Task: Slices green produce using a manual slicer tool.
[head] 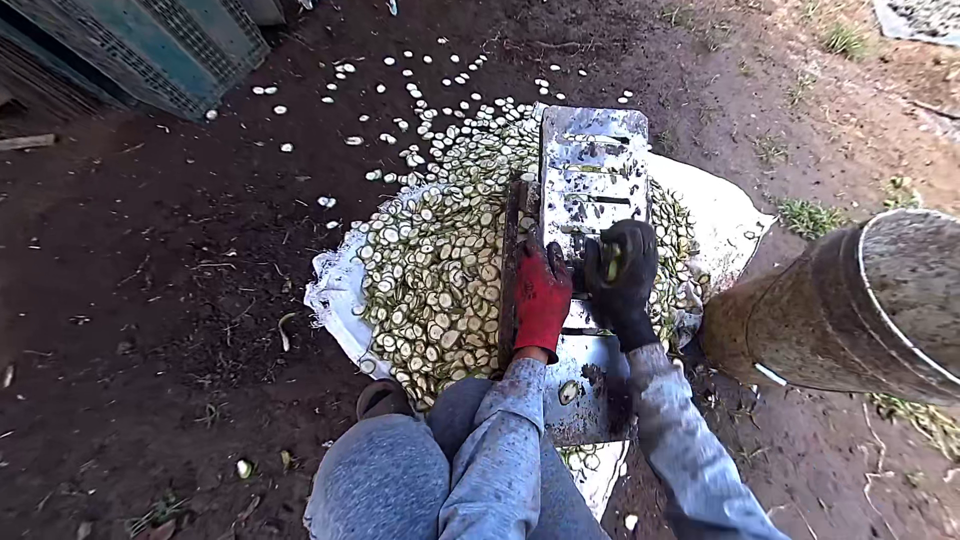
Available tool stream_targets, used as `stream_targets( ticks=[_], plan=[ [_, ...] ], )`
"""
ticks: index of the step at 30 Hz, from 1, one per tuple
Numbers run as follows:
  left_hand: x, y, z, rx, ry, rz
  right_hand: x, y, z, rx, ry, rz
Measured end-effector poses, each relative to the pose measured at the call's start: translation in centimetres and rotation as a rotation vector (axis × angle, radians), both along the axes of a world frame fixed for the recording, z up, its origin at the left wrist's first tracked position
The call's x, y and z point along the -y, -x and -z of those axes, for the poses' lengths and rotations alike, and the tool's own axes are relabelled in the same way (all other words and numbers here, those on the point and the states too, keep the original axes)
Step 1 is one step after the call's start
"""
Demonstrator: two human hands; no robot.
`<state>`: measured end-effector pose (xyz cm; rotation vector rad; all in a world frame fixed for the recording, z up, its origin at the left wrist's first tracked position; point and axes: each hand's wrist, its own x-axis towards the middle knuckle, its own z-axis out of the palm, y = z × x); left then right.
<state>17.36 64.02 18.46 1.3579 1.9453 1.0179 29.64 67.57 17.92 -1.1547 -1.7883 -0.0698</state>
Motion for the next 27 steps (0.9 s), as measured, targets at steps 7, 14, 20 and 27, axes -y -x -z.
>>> stream_targets(
  ticks=[7, 14, 20, 27],
  plan=[
    [-0.3, -0.4, -0.6, -0.035, 0.078, -0.023, 7.6, -0.4, 3.1, -0.066, -0.085, 0.001],
    [-0.1, 0.5, 0.1, 0.009, -0.019, -0.003, -10.0, 3.5, -2.1, 0.095, 0.069, 0.147],
    [-0.2, 0.4, -0.3, 0.045, 0.000, -0.017, 12.3, -1.2, 4.3, -0.075, 0.044, -0.089],
    [-0.2, 0.4, 0.0, 0.045, -0.018, -0.014, -5.2, 0.9, -0.2, 0.211, 0.049, -0.052]
  ],
)
